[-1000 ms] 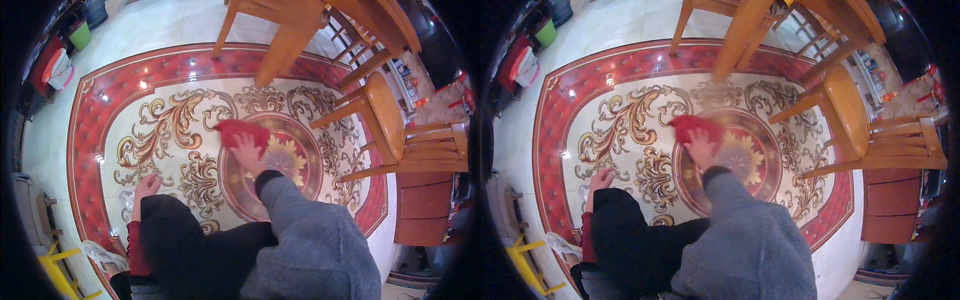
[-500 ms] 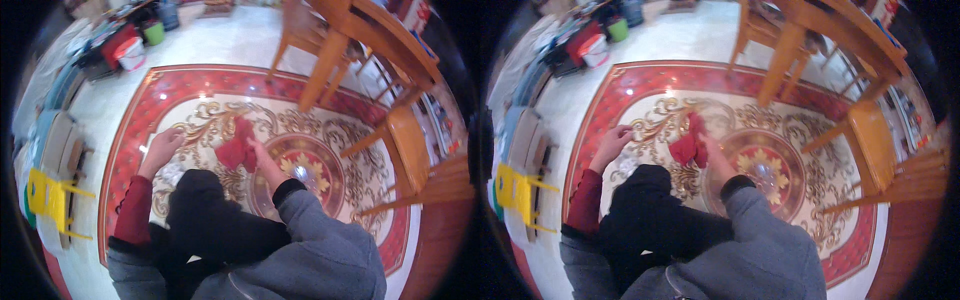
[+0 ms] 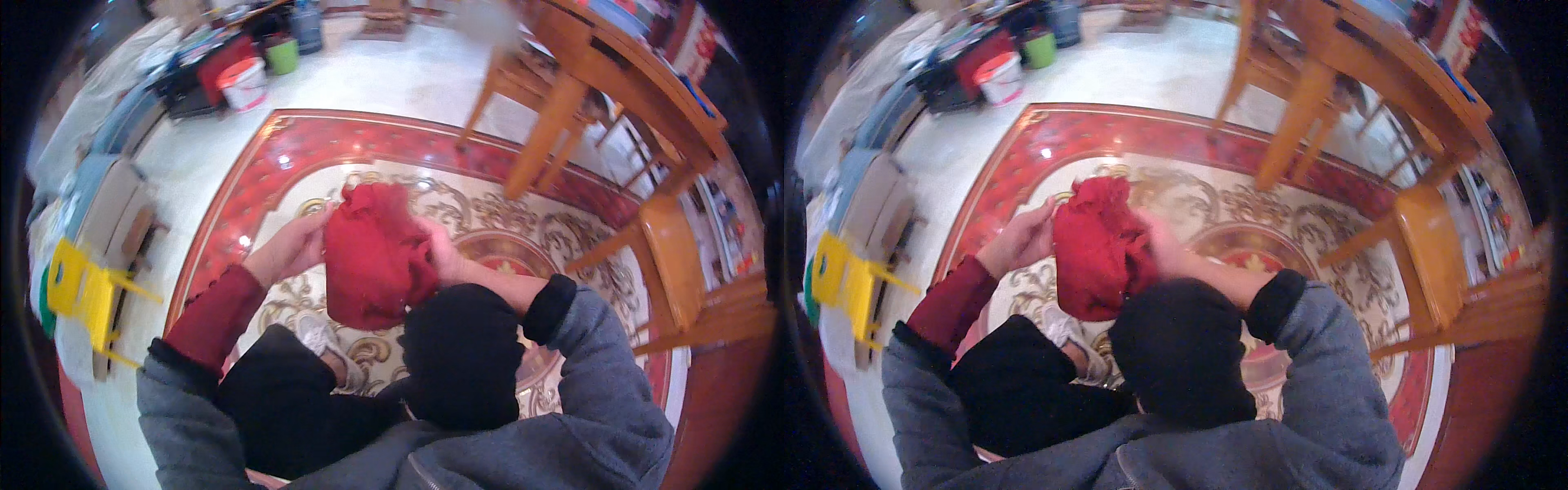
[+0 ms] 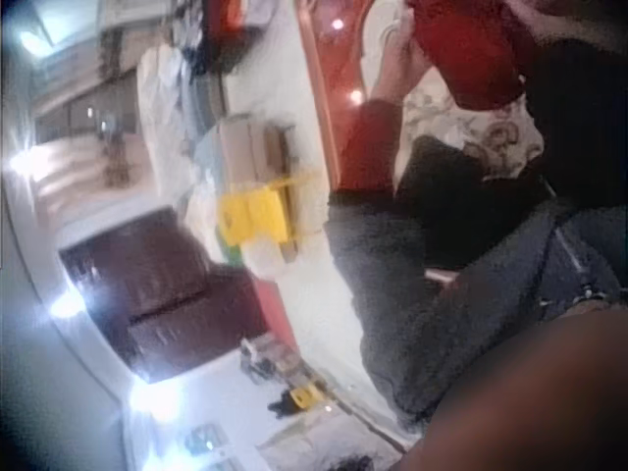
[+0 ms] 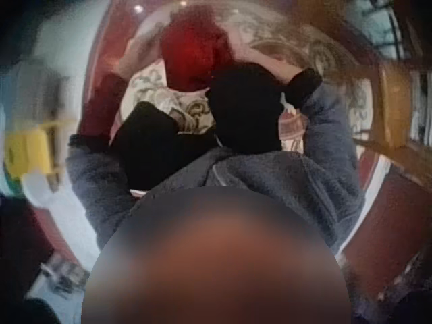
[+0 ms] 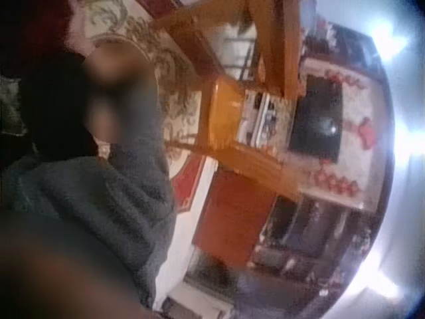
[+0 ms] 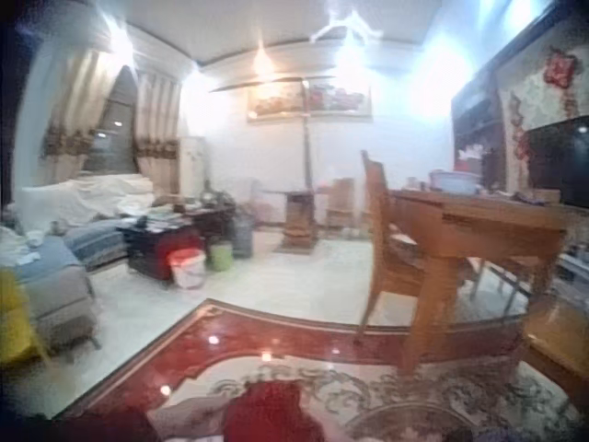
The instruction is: The person wipes a tiled floor and a patterned rug with a red cloth. They briefly pick up a cat and place it on a chair, then continue wiping the floor and rug.
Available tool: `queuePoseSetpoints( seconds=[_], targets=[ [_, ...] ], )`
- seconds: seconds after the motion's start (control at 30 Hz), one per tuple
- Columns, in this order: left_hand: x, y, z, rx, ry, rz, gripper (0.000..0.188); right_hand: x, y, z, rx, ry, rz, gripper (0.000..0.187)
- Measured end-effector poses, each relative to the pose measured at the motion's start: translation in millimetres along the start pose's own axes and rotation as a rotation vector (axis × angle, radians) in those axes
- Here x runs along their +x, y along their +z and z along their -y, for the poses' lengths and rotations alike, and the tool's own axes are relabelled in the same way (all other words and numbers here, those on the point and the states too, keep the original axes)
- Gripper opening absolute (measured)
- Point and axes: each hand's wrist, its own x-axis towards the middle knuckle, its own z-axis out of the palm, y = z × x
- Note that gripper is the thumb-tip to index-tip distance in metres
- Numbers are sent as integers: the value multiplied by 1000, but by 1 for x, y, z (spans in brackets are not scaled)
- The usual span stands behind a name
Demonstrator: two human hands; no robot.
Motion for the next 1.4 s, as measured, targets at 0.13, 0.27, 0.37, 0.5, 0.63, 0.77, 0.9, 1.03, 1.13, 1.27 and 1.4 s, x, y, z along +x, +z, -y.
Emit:
queuePoseSetpoints(
  seconds=[0.13, 0.27, 0.37, 0.5, 0.63, 0.77, 0.9, 1.03, 1.13, 1.27, 1.4],
  targets=[
    [50, 12, 43, -45, -36, 131, 62, -28, -54, 6, 150, 27, -240, 53],
    [121, -7, 79, 208, -211, -103, 53, -30, -95, -13, 324, 199, -293, 55],
    [162, -21, 94, 430, -216, -177, 44, -3, -142, -17, 264, 25, -404, 57],
    [212, -11, 84, 1112, 140, -224, 42, 15, -223, 13, 104, -75, -428, 63],
    [234, 23, 87, 1365, 68, -59, 52, 7, -279, 44, -157, -113, -619, 66],
    [226, 34, 86, 1565, -147, 69, 68, -21, -302, 37, -763, -125, -635, 72],
    [213, 5, 52, 1711, -346, -94, 64, -25, -307, 8, -1365, -202, -471, 80],
    [205, -22, 45, 1868, -413, -148, 57, 22, -294, -8, -1685, -171, -326, 85],
    [203, -36, 72, 1830, -425, -117, 53, 74, -284, -11, -1810, -105, -349, 93],
    [197, -54, 122, 1606, -469, -135, 61, 133, -281, 1, -1585, 87, -659, 100],
    [177, -85, 170, 1378, -459, -240, 67, 152, -252, -54, -1906, 149, -417, 91]
  ],
)
